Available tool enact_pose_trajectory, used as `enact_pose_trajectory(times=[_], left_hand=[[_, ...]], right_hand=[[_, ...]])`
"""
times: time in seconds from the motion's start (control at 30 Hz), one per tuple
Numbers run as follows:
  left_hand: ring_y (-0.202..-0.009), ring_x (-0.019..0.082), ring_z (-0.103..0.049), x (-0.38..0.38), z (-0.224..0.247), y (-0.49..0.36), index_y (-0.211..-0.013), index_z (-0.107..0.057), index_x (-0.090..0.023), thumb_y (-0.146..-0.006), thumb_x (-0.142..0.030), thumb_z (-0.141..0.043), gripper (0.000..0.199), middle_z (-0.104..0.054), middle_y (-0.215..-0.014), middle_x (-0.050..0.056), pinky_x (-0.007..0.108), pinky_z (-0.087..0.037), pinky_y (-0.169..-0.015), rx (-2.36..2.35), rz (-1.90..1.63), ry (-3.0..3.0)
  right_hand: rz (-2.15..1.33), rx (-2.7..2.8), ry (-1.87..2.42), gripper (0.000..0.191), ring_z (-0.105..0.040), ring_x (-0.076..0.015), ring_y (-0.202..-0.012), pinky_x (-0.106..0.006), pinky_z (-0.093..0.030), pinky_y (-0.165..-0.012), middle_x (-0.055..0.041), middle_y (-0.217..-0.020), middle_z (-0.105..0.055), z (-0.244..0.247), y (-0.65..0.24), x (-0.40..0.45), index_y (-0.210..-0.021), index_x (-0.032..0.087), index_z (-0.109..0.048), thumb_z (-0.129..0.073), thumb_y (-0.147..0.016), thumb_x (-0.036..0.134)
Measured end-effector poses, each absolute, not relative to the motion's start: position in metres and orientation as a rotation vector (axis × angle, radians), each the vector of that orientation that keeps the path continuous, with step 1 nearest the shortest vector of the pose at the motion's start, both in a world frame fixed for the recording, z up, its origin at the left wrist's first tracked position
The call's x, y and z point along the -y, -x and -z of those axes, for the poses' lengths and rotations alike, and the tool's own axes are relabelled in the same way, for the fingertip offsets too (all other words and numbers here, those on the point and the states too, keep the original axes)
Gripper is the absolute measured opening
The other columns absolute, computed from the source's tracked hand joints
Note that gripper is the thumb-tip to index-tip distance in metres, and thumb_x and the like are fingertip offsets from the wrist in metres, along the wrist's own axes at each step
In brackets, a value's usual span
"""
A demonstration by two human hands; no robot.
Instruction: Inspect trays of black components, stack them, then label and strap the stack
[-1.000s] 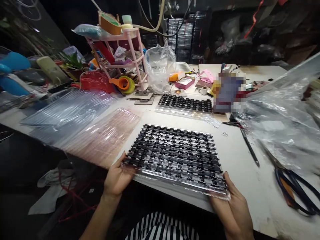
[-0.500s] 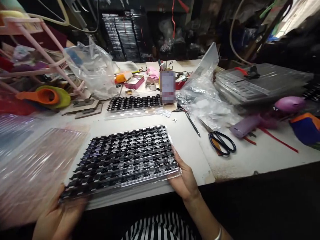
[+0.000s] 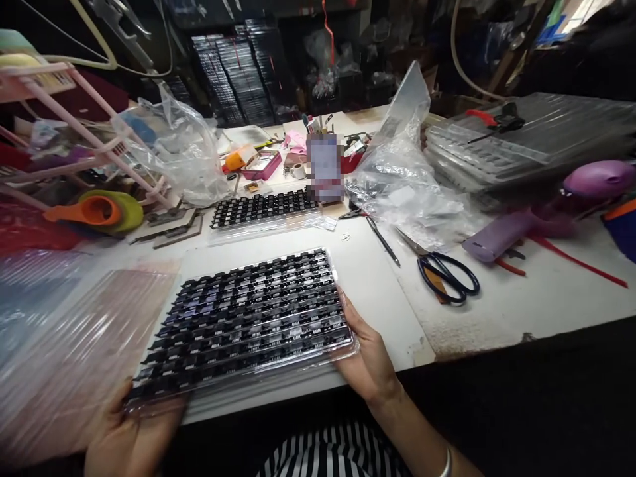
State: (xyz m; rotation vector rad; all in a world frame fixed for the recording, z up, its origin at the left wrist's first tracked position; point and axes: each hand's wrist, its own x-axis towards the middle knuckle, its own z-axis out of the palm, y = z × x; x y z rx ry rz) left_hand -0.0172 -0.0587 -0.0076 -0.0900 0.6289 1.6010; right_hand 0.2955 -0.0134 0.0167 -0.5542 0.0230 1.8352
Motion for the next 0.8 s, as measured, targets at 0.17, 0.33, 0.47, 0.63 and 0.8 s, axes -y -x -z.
enact_pose_trajectory(times=[0.17, 0.33, 0.47, 0.63, 0.8], left_hand=[[-0.116, 0.027, -0.053, 0.0627, 0.0116, 0.0206, -0.124, -0.055, -0.023, -0.087, -0.012, -0.032, 0.045, -0.062, -0.119, 0.010, 0.052, -0.043, -0.095, -0.527, -1.586, -0.012], [-0.114, 0.027, -0.054, 0.0650, 0.0145, 0.0207, -0.117, -0.061, -0.020, -0.090, -0.013, -0.030, 0.042, -0.062, -0.118, 0.010, 0.051, -0.043, -0.096, -0.446, -1.566, -0.072], [-0.114, 0.026, -0.055, 0.0645, 0.0109, 0.0157, -0.115, -0.063, -0.019, -0.091, -0.014, -0.029, 0.042, -0.061, -0.119, 0.009, 0.049, -0.043, -0.097, -0.433, -1.584, -0.056], [-0.108, 0.025, -0.059, 0.0649, 0.0084, 0.0121, -0.110, -0.066, -0.019, -0.091, -0.013, -0.027, 0.043, -0.065, -0.113, 0.008, 0.049, -0.046, -0.094, -0.429, -1.615, -0.040], [-0.109, 0.025, -0.059, 0.0657, 0.0093, 0.0129, -0.112, -0.065, -0.019, -0.090, -0.014, -0.029, 0.042, -0.065, -0.115, 0.008, 0.047, -0.045, -0.094, -0.442, -1.614, -0.015]], right_hand=[[-1.826, -0.068, 0.602, 0.035, -0.053, -0.0155, -0.117, -0.041, -0.034, -0.109, 0.0017, -0.126, -0.059, -0.0197, -0.2951, 0.0130, -0.122, 0.027, -0.057, -0.038, -0.094, 0.020], [-1.875, -0.060, 0.642, 0.032, -0.055, -0.0177, -0.114, -0.044, -0.035, -0.107, -0.0020, -0.120, -0.063, -0.0205, -0.2964, 0.0138, -0.116, 0.024, -0.062, -0.038, -0.094, 0.023], [-1.901, -0.076, 0.695, 0.032, -0.057, -0.0194, -0.112, -0.046, -0.036, -0.106, -0.0036, -0.117, -0.065, -0.0192, -0.2983, 0.0162, -0.112, 0.022, -0.064, -0.038, -0.093, 0.024], [-1.888, -0.089, 0.736, 0.032, -0.059, -0.0190, -0.109, -0.047, -0.037, -0.106, -0.0024, -0.110, -0.068, -0.0193, -0.2982, 0.0171, -0.110, 0.024, -0.064, -0.038, -0.093, 0.024], [-1.904, -0.145, 0.736, 0.034, -0.057, -0.0194, -0.111, -0.049, -0.037, -0.105, -0.0036, -0.116, -0.066, -0.0223, -0.2960, 0.0165, -0.112, 0.022, -0.063, -0.035, -0.094, 0.023]])
